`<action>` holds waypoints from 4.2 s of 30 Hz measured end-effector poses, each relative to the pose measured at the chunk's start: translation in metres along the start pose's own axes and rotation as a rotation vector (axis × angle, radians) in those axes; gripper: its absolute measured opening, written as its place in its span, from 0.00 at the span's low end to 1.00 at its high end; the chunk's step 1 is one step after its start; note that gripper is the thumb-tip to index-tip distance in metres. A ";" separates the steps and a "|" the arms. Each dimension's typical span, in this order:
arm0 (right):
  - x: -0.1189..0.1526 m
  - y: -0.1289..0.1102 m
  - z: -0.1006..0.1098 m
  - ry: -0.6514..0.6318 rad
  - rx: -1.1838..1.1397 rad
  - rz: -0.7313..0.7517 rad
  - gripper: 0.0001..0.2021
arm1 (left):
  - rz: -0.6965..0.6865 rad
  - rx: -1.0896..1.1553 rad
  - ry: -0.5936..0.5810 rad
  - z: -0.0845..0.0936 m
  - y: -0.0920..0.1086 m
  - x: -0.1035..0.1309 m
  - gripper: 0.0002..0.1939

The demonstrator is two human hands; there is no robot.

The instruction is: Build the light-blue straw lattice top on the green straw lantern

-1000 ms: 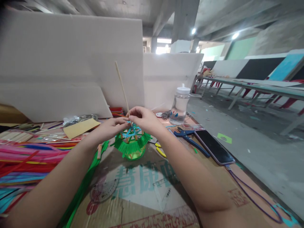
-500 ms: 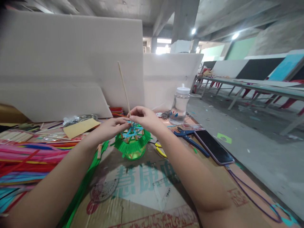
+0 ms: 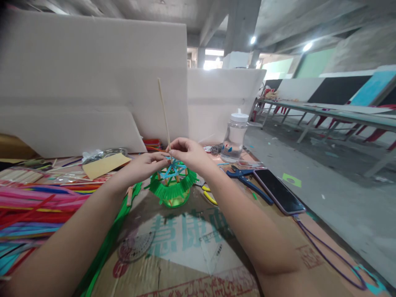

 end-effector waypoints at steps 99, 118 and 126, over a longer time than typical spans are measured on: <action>0.161 0.036 -0.006 -0.396 0.751 0.276 0.11 | -0.453 -0.766 -0.018 -0.111 -0.038 0.135 0.12; 0.167 0.039 -0.001 -0.510 0.815 0.207 0.12 | -0.648 -0.669 0.148 -0.086 -0.035 0.118 0.21; 0.162 0.045 -0.004 -0.462 0.800 0.204 0.10 | -0.620 -0.723 0.049 -0.113 -0.035 0.136 0.20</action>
Point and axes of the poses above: each hand's wrist, its own x-axis away from the middle knuckle, its own z-axis out of the back of the hand, y = z × x, the point moved 2 cm from there along -x, towards the middle knuckle, and after that the axes turned 13 degrees about z, right-handed, at the moved point
